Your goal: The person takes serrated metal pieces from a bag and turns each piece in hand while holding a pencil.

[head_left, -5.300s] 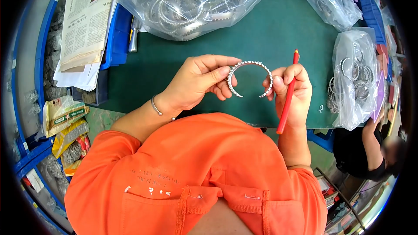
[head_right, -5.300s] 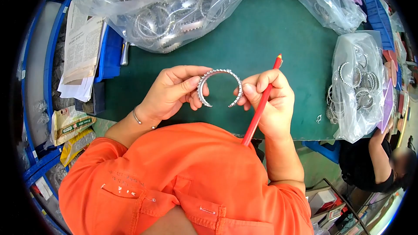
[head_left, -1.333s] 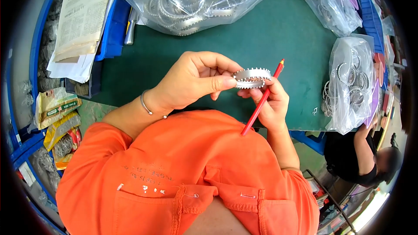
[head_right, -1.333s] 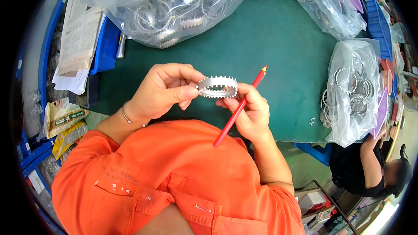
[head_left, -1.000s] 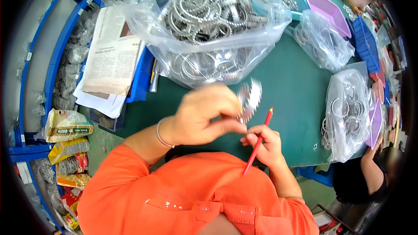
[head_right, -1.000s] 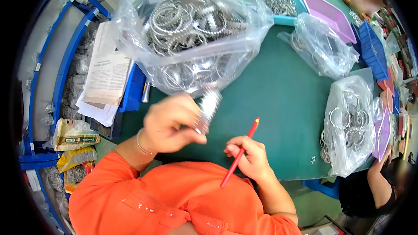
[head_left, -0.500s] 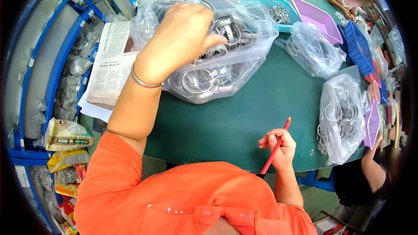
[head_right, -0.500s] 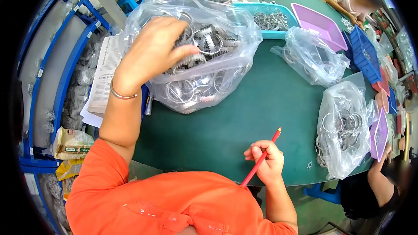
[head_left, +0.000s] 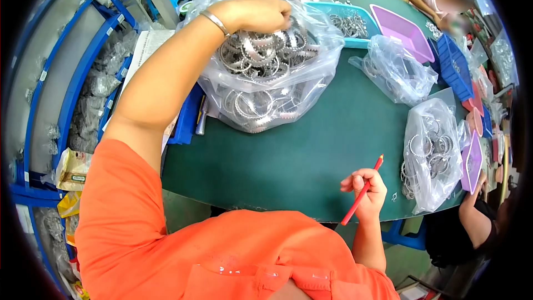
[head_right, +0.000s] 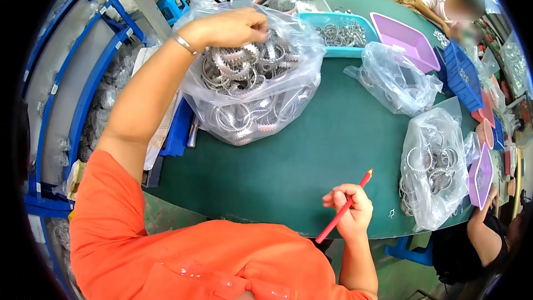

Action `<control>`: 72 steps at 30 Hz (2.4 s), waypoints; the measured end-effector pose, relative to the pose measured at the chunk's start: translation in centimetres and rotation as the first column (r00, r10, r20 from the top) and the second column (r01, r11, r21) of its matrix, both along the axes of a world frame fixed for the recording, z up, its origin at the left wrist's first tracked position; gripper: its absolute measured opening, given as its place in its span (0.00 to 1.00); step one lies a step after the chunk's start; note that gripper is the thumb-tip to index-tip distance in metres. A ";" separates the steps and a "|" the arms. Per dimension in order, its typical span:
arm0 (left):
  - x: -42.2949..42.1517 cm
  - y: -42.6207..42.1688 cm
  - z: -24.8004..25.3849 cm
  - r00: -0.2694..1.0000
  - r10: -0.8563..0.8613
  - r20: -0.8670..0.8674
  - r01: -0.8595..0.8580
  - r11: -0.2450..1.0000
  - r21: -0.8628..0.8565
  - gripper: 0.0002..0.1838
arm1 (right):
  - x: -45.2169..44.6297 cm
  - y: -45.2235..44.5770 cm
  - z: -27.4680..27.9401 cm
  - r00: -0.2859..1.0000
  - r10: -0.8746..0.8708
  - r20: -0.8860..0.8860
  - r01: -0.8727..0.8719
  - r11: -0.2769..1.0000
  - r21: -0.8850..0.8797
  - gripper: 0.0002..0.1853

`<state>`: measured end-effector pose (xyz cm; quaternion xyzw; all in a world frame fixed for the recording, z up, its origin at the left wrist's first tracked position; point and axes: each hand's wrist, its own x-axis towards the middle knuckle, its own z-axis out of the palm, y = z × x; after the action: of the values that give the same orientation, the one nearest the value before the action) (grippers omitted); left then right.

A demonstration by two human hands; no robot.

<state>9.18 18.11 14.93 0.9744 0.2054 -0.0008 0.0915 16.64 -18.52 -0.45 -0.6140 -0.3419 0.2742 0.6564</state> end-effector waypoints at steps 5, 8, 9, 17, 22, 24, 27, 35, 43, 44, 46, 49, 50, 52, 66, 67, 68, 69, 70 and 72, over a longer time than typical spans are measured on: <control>-0.5 2.7 -3.4 0.953 -0.070 0.296 -0.012 0.964 0.267 0.19 | 2.0 -0.4 1.5 0.992 -0.103 0.073 0.103 0.995 0.000 0.05; -2.5 1.8 -0.2 0.985 -0.001 0.173 -0.025 0.989 0.149 0.25 | 3.7 2.2 3.6 0.990 -0.125 0.065 0.123 0.992 0.023 0.04; -3.6 1.0 0.7 0.985 -0.001 0.175 -0.026 0.988 0.154 0.25 | 4.4 3.7 4.2 0.988 -0.112 0.105 0.109 0.994 0.028 0.05; -12.2 0.9 0.0 0.792 0.597 0.130 -0.546 0.787 -0.289 0.30 | 6.0 19.8 8.9 0.997 -0.029 0.065 0.031 0.999 -0.031 0.11; -14.6 3.9 -0.1 0.581 0.744 0.331 0.003 0.404 -0.915 0.08 | 5.8 24.2 13.7 0.988 0.063 0.140 -0.075 0.994 0.083 0.11; -14.7 4.4 2.1 0.504 0.750 0.428 0.140 0.419 -0.897 0.07 | 5.3 23.9 18.2 0.939 -0.114 0.324 -0.034 0.908 0.417 0.12; -15.8 6.2 0.4 0.473 0.784 0.402 0.128 0.390 -0.912 0.08 | 7.7 21.1 21.4 0.927 0.100 0.362 -0.235 0.906 0.351 0.11; -22.8 2.4 -3.0 0.234 0.287 0.929 -0.288 0.933 -0.216 0.20 | 18.0 0.6 11.8 0.551 -0.113 0.827 0.244 0.969 -0.030 0.19; -16.0 -13.8 -3.9 0.176 -0.014 0.984 0.115 0.993 -0.007 0.14 | 16.3 -8.2 4.1 -0.148 0.293 0.944 0.526 0.832 -0.176 0.20; -14.7 -15.2 -3.9 0.214 -0.051 0.976 0.187 0.982 0.010 0.14 | 17.1 -8.4 3.8 -0.149 0.265 0.953 0.518 0.842 -0.154 0.15; -11.8 -17.5 -4.1 0.333 -0.161 0.929 0.333 0.942 0.044 0.13 | 17.7 -8.5 4.9 -0.012 0.187 0.982 0.576 0.805 -0.146 0.10; -6.9 -20.1 -5.7 0.540 -0.388 0.747 0.511 0.856 0.076 0.15 | 20.6 -9.4 6.2 0.108 0.024 0.994 0.573 0.815 -0.082 0.09; -5.1 -21.0 -6.5 0.581 -0.420 0.697 0.583 0.813 0.004 0.16 | 21.1 -9.8 7.0 0.235 0.042 0.971 0.583 0.794 -0.175 0.10; -1.6 -22.2 -8.7 0.639 -0.482 0.599 0.631 0.774 -0.050 0.18 | 20.8 -10.0 8.3 0.166 0.049 0.985 0.691 0.707 -0.151 0.10; 16.9 -37.4 -17.8 0.663 -0.663 0.349 0.667 0.734 0.129 0.27 | 18.7 -10.6 11.1 0.671 0.044 0.740 0.617 0.522 -0.590 0.22; 17.1 -37.4 -18.6 0.664 -0.661 0.350 0.666 0.735 0.125 0.27 | 18.7 -10.7 10.8 0.597 0.065 0.800 0.655 0.536 -0.533 0.21; 17.3 -37.2 -19.4 0.612 -0.663 0.431 0.665 0.726 0.173 0.21 | 18.8 -11.0 10.3 0.520 0.081 0.850 0.689 0.550 -0.473 0.20; 17.3 -36.9 -20.0 0.552 -0.665 0.504 0.662 0.716 0.220 0.16 | 19.4 -11.4 10.0 0.421 0.110 0.900 0.696 0.597 -0.399 0.18; 16.9 -36.4 -19.7 0.521 -0.665 0.535 0.688 0.698 0.197 0.10 | 20.2 -11.7 9.7 0.317 0.130 0.939 0.695 0.642 -0.324 0.16; 16.1 -35.2 -19.3 0.489 -0.727 0.482 0.734 0.641 0.223 0.11 | 20.9 -11.4 10.7 0.343 0.108 0.933 0.710 0.621 -0.333 0.15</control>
<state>25.28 -17.05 -4.37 0.9273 -0.2607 0.2284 0.1414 37.54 -29.88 10.24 -0.9136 -0.3661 -0.1346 0.1148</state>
